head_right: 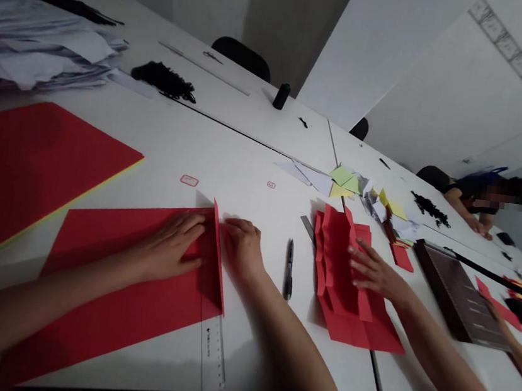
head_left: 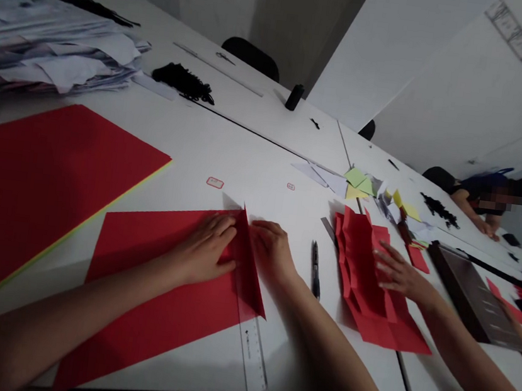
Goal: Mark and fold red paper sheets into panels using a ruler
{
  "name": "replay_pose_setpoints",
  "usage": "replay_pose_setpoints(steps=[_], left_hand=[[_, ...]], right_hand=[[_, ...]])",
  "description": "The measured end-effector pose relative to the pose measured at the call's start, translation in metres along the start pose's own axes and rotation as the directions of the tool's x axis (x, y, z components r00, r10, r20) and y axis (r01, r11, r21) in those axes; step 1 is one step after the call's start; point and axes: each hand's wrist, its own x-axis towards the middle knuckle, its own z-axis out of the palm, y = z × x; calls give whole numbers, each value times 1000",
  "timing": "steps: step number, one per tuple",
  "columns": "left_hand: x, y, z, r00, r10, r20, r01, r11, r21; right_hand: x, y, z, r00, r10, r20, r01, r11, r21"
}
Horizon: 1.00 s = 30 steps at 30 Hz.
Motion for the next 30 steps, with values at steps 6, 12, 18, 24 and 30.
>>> replay_pose_setpoints(steps=[6,12,18,24,30], left_hand=[[1,2,-3,999,-18,41,19,1000,-25],[0,-1,2,1000,14,9,-14,1000,-25],[1,0,2,999,0,38,1,1000,-21],[1,2,1,999,-7,50,8,1000,-13],[1,3,0,997,-21,69,21,1000,5]], right_hand=[[-17,-11,0,1000,8,23,-5,994,-107],[-10,-13,6,998,43,52,-31,976,-217],[3,-11,10,997,55,57,-35,951,-307],[21,-7,18,997,67,37,-51,940,-337],[45,-5,27,995,98,1,-92,935,-344]])
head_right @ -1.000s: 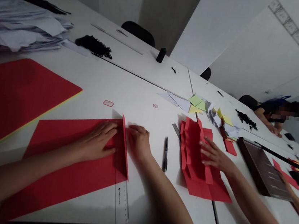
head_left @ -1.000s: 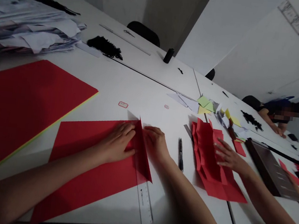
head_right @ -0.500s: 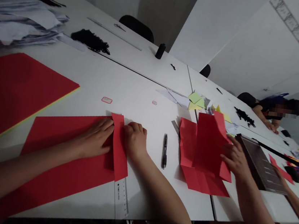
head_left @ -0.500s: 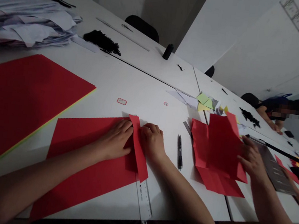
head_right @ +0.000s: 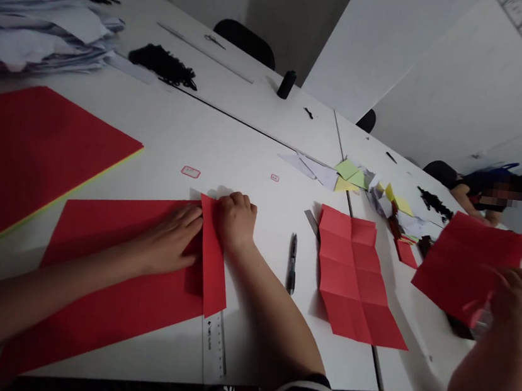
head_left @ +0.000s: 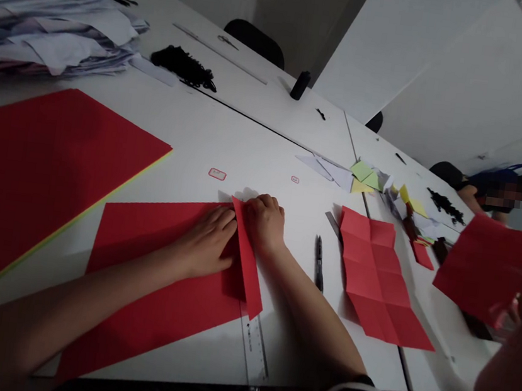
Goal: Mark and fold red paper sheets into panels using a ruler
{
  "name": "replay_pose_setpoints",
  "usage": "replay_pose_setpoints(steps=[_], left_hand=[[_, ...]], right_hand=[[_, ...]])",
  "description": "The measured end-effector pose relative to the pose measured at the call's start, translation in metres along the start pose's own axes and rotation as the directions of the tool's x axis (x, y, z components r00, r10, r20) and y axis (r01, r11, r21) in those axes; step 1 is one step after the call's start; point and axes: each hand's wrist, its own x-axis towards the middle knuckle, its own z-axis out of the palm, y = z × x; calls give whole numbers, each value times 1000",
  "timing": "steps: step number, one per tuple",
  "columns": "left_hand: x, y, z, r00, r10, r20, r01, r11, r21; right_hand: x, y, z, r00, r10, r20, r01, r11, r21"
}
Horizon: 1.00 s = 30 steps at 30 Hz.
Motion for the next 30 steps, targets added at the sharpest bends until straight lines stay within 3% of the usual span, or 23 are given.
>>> replay_pose_setpoints(steps=[6,12,22,30], left_hand=[[-1,3,-5,1000,-11,-14,11,1000,2],[-1,1,-2,1000,6,-2,-6,999,42],[3,-2,1,1000,20,5,-20,998,62],[7,-1,-1,1000,22,18,-22,1000,20]], right_hand=[[12,6,-4,999,35,28,-37,996,85],[-16,18,-14,999,-44,24,38,972,231],[-31,14,-20,998,-57,33,52,986,157],[-59,14,-33,996,-75,45,70,993,92]])
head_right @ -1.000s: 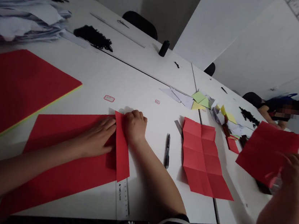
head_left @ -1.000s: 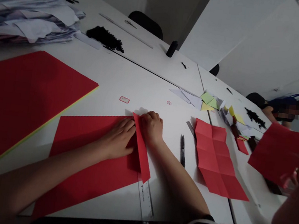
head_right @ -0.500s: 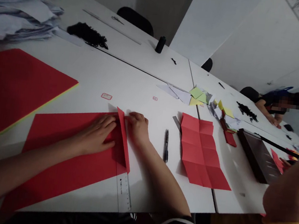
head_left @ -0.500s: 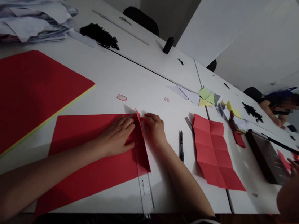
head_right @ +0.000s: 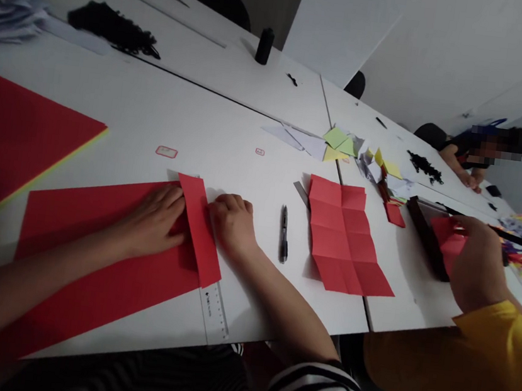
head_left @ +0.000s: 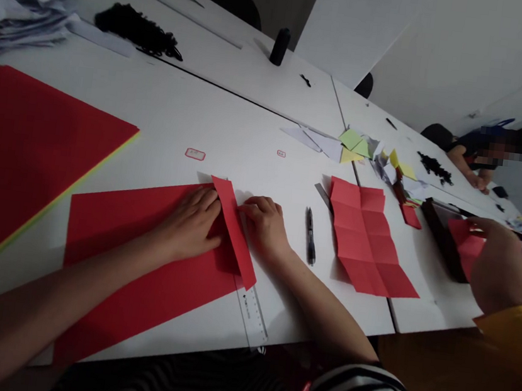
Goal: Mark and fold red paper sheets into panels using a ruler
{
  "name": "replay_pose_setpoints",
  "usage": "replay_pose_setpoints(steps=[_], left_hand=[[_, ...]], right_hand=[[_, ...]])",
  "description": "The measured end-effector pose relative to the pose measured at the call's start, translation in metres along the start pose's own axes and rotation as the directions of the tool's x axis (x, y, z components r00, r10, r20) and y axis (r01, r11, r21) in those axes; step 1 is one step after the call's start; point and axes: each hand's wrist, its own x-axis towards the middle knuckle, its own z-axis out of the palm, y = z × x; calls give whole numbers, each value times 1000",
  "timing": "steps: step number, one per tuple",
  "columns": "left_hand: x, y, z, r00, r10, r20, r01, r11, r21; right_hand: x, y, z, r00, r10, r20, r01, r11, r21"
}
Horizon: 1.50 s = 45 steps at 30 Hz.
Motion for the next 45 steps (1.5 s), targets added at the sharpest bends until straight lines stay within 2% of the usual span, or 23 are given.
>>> replay_pose_setpoints(steps=[11,21,39,43,45], left_hand=[[-1,5,-6,998,9,66,-17,992,123],[2,5,-5,998,-6,68,0,996,84],[3,3,-4,996,-8,93,-2,994,109],[3,2,-2,995,-15,94,5,995,101],[3,1,-2,996,-13,87,5,996,92]], right_hand=[[-34,-1,-6,997,-61,-39,60,998,-20],[-67,-2,-6,992,-104,-74,103,994,-26],[-136,-7,-26,986,-153,-68,148,987,-65],[-153,-9,-35,989,-146,-30,146,989,0],[-155,-6,-40,995,-101,-14,102,991,87]])
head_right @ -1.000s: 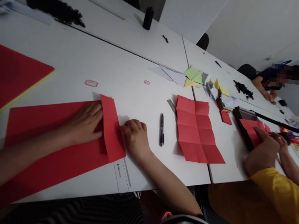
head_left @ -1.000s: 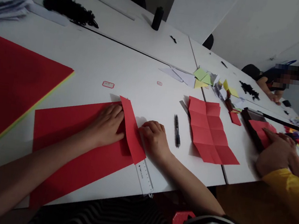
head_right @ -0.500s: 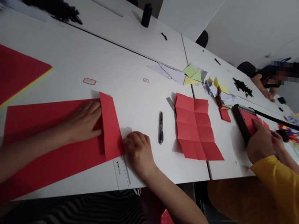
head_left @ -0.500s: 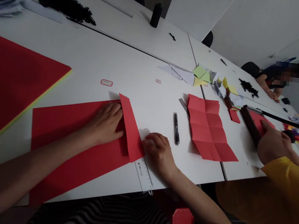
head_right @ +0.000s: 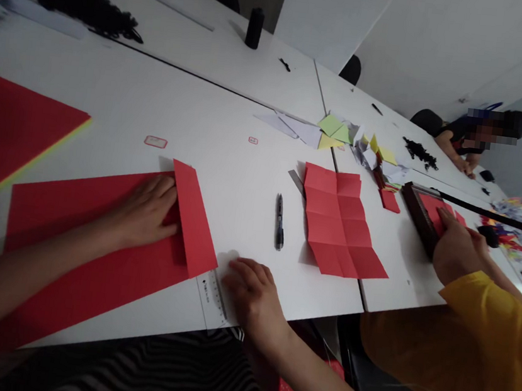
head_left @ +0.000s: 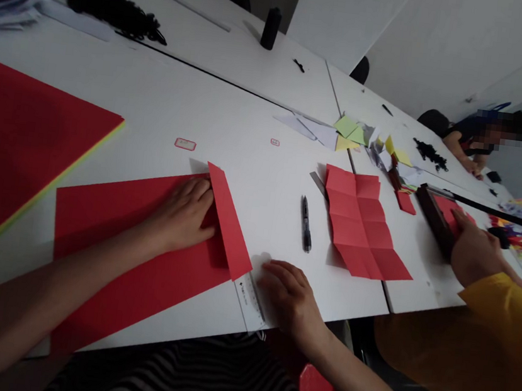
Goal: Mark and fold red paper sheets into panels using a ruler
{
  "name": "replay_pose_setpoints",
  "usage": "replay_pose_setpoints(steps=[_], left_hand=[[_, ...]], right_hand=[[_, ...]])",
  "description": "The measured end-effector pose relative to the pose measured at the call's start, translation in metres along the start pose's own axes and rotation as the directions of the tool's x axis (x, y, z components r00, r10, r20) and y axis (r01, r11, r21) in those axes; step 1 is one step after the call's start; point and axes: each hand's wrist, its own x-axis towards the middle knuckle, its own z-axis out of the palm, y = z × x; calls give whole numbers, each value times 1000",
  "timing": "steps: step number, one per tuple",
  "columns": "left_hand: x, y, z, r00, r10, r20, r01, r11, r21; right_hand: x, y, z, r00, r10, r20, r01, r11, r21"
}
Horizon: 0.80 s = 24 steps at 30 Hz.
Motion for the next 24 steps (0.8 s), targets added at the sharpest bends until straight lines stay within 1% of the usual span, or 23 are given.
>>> replay_pose_setpoints(steps=[2,4,6,8,9,11,14,17,20,24], left_hand=[[0,0,-1,1000,6,-16,-6,1000,-7],[0,2,-3,999,16,-29,-16,1000,-3],[-1,3,-4,999,27,-36,-26,1000,13],[-2,4,-5,998,34,-50,-32,999,32],[-3,4,-4,997,36,-64,-34,999,34],[-5,4,-2,994,41,-98,-39,999,22],[-9,4,0,991,50,-122,-51,999,-7],[-12,6,-2,994,55,-93,-58,998,-34],[-13,6,-7,997,56,-45,-59,996,-63],[-14,2,-12,998,61,6,-60,996,-64]], right_hand=[[7,4,-5,997,79,-13,-77,989,125],[26,8,-8,983,182,-25,-168,946,277],[53,11,-8,961,278,3,-251,861,442],[84,11,-6,944,325,60,-298,758,580],[99,10,-5,939,333,81,-309,720,621],[126,8,0,935,334,118,-327,687,649],[149,10,8,924,345,166,-372,705,604],[155,22,13,873,420,249,-485,686,543],[150,42,11,811,488,322,-581,613,535],[136,67,-7,762,574,300,-630,549,549]])
